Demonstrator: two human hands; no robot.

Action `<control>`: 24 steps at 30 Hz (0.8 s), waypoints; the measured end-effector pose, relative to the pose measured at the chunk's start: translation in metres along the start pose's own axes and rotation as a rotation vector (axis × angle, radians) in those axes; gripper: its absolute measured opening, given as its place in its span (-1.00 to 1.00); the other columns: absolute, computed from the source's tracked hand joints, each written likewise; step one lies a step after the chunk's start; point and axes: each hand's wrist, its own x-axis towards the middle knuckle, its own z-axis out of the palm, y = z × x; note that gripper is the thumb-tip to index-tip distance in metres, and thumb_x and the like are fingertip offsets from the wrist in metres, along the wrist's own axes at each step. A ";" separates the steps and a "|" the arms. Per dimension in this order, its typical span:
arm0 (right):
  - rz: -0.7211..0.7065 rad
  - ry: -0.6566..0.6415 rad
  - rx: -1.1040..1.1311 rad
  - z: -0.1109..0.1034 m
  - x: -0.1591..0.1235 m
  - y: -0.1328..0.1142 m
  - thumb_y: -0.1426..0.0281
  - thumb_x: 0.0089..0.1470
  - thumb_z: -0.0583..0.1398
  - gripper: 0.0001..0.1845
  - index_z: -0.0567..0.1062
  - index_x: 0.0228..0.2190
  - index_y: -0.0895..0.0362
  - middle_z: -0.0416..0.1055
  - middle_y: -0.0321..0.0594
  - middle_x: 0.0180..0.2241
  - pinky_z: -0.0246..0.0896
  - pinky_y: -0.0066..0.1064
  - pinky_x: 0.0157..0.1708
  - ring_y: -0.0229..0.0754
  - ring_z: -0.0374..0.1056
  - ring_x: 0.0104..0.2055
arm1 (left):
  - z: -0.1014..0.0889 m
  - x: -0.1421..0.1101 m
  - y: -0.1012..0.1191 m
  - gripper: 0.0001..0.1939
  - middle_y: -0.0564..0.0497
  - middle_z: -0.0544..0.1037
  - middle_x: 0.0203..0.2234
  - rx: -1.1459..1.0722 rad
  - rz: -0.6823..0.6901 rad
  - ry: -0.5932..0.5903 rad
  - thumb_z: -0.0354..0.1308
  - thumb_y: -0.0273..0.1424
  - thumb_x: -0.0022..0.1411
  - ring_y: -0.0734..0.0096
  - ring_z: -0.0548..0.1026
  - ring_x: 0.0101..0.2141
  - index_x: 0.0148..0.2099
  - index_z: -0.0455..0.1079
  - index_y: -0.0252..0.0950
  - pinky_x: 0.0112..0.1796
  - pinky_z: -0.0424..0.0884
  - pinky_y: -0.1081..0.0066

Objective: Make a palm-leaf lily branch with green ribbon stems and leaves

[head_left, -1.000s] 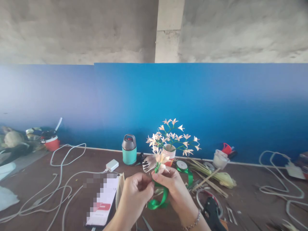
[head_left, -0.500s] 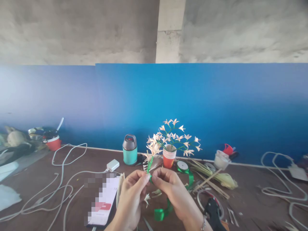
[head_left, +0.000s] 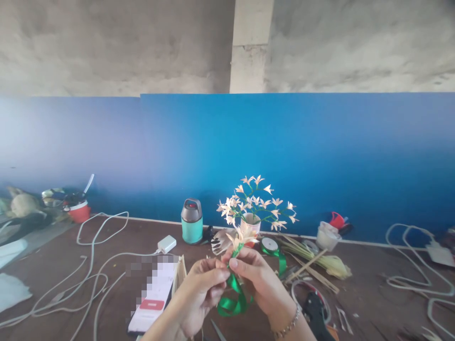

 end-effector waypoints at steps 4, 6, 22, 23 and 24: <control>-0.044 0.061 0.032 0.006 0.001 0.003 0.36 -0.30 0.38 -0.83 0.54 -0.63 0.19 0.44 -0.28 -0.60 0.20 -0.48 -0.51 -0.29 0.30 -0.55 | 0.000 -0.001 0.003 -0.69 0.20 0.22 -0.77 0.140 0.011 -0.040 0.31 -0.31 -0.23 0.76 0.02 -0.74 -0.55 0.22 -0.33 -0.69 -0.24 0.62; -0.048 0.125 0.015 0.007 0.002 0.006 0.36 -0.32 0.39 -0.82 0.53 -0.64 0.20 0.42 -0.29 -0.63 0.19 -0.49 -0.54 -0.30 0.29 -0.57 | 0.000 -0.002 0.004 -0.71 0.19 0.23 -0.78 0.261 0.071 -0.014 0.26 -0.29 -0.18 0.74 0.03 -0.75 -0.58 0.19 -0.31 -0.70 -0.21 0.61; -0.094 0.136 -0.282 0.011 -0.002 -0.005 0.14 -0.12 0.24 -0.71 0.54 -0.51 0.12 0.39 -0.30 -0.53 0.12 -0.44 -0.35 -0.23 0.25 -0.41 | -0.001 0.001 0.000 -0.75 0.22 0.21 -0.82 0.236 0.297 0.143 0.21 -0.31 -0.09 0.71 0.02 -0.78 -0.58 0.20 -0.29 -0.73 -0.13 0.61; -0.077 0.160 -0.311 0.009 0.000 -0.003 0.13 -0.12 0.24 -0.69 0.52 -0.57 0.14 0.34 -0.32 -0.58 0.08 -0.46 -0.42 -0.25 0.21 -0.47 | -0.002 0.002 0.001 -0.74 0.20 0.23 -0.81 0.230 0.314 0.145 0.21 -0.30 -0.08 0.71 0.03 -0.77 -0.58 0.21 -0.30 -0.73 -0.12 0.61; -0.058 0.177 -0.332 0.007 0.002 -0.001 0.13 -0.13 0.24 -0.68 0.50 -0.60 0.15 0.29 -0.34 -0.62 0.03 -0.47 -0.47 -0.28 0.15 -0.51 | -0.003 0.002 0.001 -0.74 0.19 0.25 -0.81 0.227 0.331 0.149 0.22 -0.29 -0.08 0.71 0.04 -0.77 -0.57 0.22 -0.31 -0.73 -0.12 0.61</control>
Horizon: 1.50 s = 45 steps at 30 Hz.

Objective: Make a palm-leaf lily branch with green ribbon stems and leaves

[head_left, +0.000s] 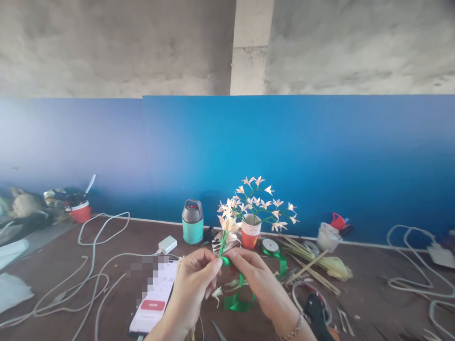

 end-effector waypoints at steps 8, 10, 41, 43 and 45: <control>0.089 0.007 -0.069 -0.003 -0.001 0.000 0.17 -0.18 0.26 -0.66 0.34 -0.63 0.18 0.07 -0.43 -0.66 -0.20 -0.48 -0.56 -0.36 -0.08 -0.57 | -0.003 0.001 0.002 -0.72 0.25 0.12 -0.81 -0.130 0.008 0.123 0.28 -0.26 -0.12 0.75 -0.05 -0.74 -0.55 0.28 -0.33 -0.68 -0.18 0.62; 0.076 -0.003 -0.099 -0.001 -0.004 -0.002 0.19 -0.19 0.27 -0.67 0.34 -0.63 0.18 0.12 -0.41 -0.64 -0.17 -0.48 -0.53 -0.35 -0.03 -0.55 | -0.003 0.002 0.003 -0.70 0.27 0.09 -0.81 -0.158 -0.006 0.128 0.29 -0.26 -0.14 0.76 -0.10 -0.74 -0.55 0.27 -0.33 -0.68 -0.20 0.61; -0.091 -0.133 0.331 -0.004 -0.003 0.006 0.45 -0.30 0.38 -0.92 0.57 -0.65 0.13 0.47 -0.29 -0.54 0.22 -0.48 -0.46 -0.28 0.34 -0.47 | 0.003 -0.013 0.016 -0.79 0.22 0.21 -0.77 0.101 -0.157 -0.162 0.26 -0.35 -0.15 0.73 0.04 -0.77 -0.52 0.29 -0.33 -0.72 -0.11 0.58; -0.084 -0.061 0.315 -0.002 -0.002 0.007 0.45 -0.34 0.39 -0.89 0.54 -0.69 0.13 0.47 -0.29 -0.56 0.22 -0.49 -0.47 -0.27 0.35 -0.46 | 0.003 -0.011 0.013 -0.81 0.20 0.24 -0.77 0.202 -0.105 -0.108 0.24 -0.36 -0.14 0.69 0.08 -0.76 -0.54 0.29 -0.33 -0.71 -0.04 0.59; -0.073 0.004 0.284 -0.001 -0.001 0.009 0.44 -0.36 0.40 -0.84 0.51 -0.73 0.15 0.48 -0.26 -0.56 0.23 -0.48 -0.48 -0.26 0.34 -0.47 | 0.002 -0.009 0.010 -0.85 0.15 0.31 -0.74 0.304 -0.028 -0.070 0.22 -0.38 -0.13 0.62 0.18 -0.71 -0.54 0.32 -0.33 -0.66 0.08 0.57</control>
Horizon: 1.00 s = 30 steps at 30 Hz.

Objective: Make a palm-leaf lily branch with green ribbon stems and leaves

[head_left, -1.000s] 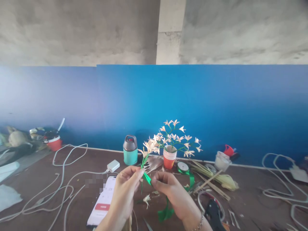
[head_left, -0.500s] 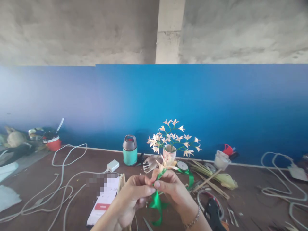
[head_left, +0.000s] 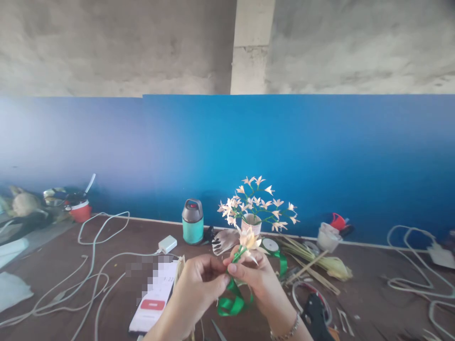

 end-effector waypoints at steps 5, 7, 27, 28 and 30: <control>-0.010 0.085 0.010 0.007 0.003 0.004 0.42 -0.35 0.40 -0.78 0.46 -0.76 0.17 0.43 -0.27 -0.62 0.24 -0.44 -0.43 -0.23 0.33 -0.47 | -0.001 0.002 -0.010 -0.89 0.08 0.40 -0.69 0.206 0.238 0.142 0.13 -0.43 -0.03 0.50 0.31 -0.63 -0.56 0.36 -0.31 -0.56 0.22 0.53; -0.026 0.101 0.015 0.011 0.003 0.004 0.42 -0.32 0.38 -0.73 0.41 -0.79 0.17 0.36 -0.33 -0.68 0.21 -0.46 -0.45 -0.29 0.26 -0.54 | -0.001 0.002 -0.011 -0.88 0.08 0.39 -0.70 0.284 0.315 0.210 0.11 -0.46 -0.03 0.51 0.30 -0.64 -0.59 0.36 -0.29 -0.55 0.21 0.53; -0.018 -0.308 -0.072 -0.010 -0.002 -0.009 0.38 -0.15 0.30 -0.89 0.56 -0.49 0.17 0.41 -0.25 -0.50 0.21 -0.43 -0.35 -0.24 0.31 -0.41 | -0.011 -0.001 0.006 -0.74 0.16 0.24 -0.74 -0.584 -0.398 -0.344 0.35 -0.47 -0.29 0.84 -0.03 -0.75 -0.53 0.32 -0.40 -0.73 -0.30 0.68; -0.026 -0.304 -0.084 -0.010 -0.002 -0.009 0.37 -0.14 0.30 -0.89 0.56 -0.49 0.16 0.41 -0.24 -0.49 0.22 -0.44 -0.36 -0.24 0.31 -0.41 | -0.011 -0.001 0.006 -0.75 0.15 0.25 -0.73 -0.604 -0.416 -0.354 0.35 -0.48 -0.29 0.85 -0.03 -0.75 -0.52 0.32 -0.40 -0.73 -0.31 0.69; -0.033 -0.289 -0.090 -0.009 -0.003 -0.010 0.37 -0.15 0.30 -0.89 0.56 -0.51 0.16 0.41 -0.24 -0.49 0.23 -0.44 -0.38 -0.25 0.30 -0.43 | -0.011 -0.002 0.007 -0.75 0.14 0.27 -0.72 -0.621 -0.435 -0.362 0.34 -0.50 -0.28 0.85 -0.02 -0.74 -0.51 0.33 -0.40 -0.73 -0.30 0.71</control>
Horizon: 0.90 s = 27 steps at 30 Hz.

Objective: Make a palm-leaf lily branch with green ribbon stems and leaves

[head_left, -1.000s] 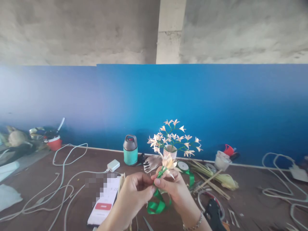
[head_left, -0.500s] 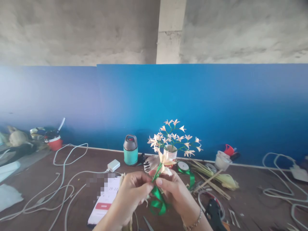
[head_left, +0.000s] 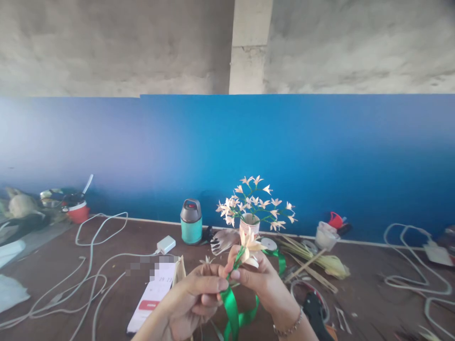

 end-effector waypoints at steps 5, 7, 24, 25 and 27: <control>0.014 0.043 0.067 0.007 0.001 -0.002 0.34 -0.21 0.33 -0.85 0.56 -0.55 0.18 0.38 -0.26 -0.53 0.25 -0.42 -0.46 -0.27 0.28 -0.50 | 0.000 0.001 -0.001 -0.73 0.13 0.30 -0.72 0.072 0.052 0.055 0.35 -0.47 -0.29 0.83 0.03 -0.75 -0.49 0.34 -0.39 -0.73 -0.28 0.70; -0.001 0.025 0.074 0.008 0.002 -0.002 0.35 -0.20 0.33 -0.86 0.56 -0.54 0.18 0.40 -0.26 -0.53 0.24 -0.42 -0.46 -0.28 0.28 -0.51 | 0.000 0.001 -0.002 -0.74 0.13 0.31 -0.72 0.129 0.091 0.075 0.35 -0.45 -0.28 0.82 0.05 -0.75 -0.49 0.34 -0.39 -0.73 -0.27 0.68; -0.053 0.103 -0.118 0.004 0.004 0.005 0.37 -0.15 0.30 -0.89 0.53 -0.53 0.16 0.33 -0.31 -0.56 0.12 -0.50 -0.53 -0.33 0.18 -0.52 | 0.004 0.001 0.000 -0.75 0.15 0.30 -0.78 0.170 0.146 0.199 0.32 -0.44 -0.27 0.81 0.05 -0.76 -0.56 0.27 -0.37 -0.71 -0.26 0.67; -0.053 0.099 -0.134 0.003 0.004 0.005 0.37 -0.15 0.29 -0.90 0.52 -0.53 0.16 0.32 -0.32 -0.56 0.11 -0.50 -0.53 -0.33 0.17 -0.52 | 0.004 0.001 0.000 -0.75 0.14 0.31 -0.78 0.169 0.140 0.197 0.32 -0.44 -0.27 0.82 0.04 -0.76 -0.56 0.27 -0.37 -0.71 -0.27 0.67; -0.051 0.082 -0.164 0.003 0.004 0.004 0.40 -0.16 0.29 -0.91 0.51 -0.55 0.17 0.30 -0.33 -0.56 0.11 -0.50 -0.52 -0.33 0.17 -0.51 | 0.004 0.002 0.000 -0.75 0.13 0.33 -0.77 0.171 0.128 0.188 0.32 -0.45 -0.27 0.82 0.03 -0.76 -0.55 0.28 -0.37 -0.71 -0.28 0.67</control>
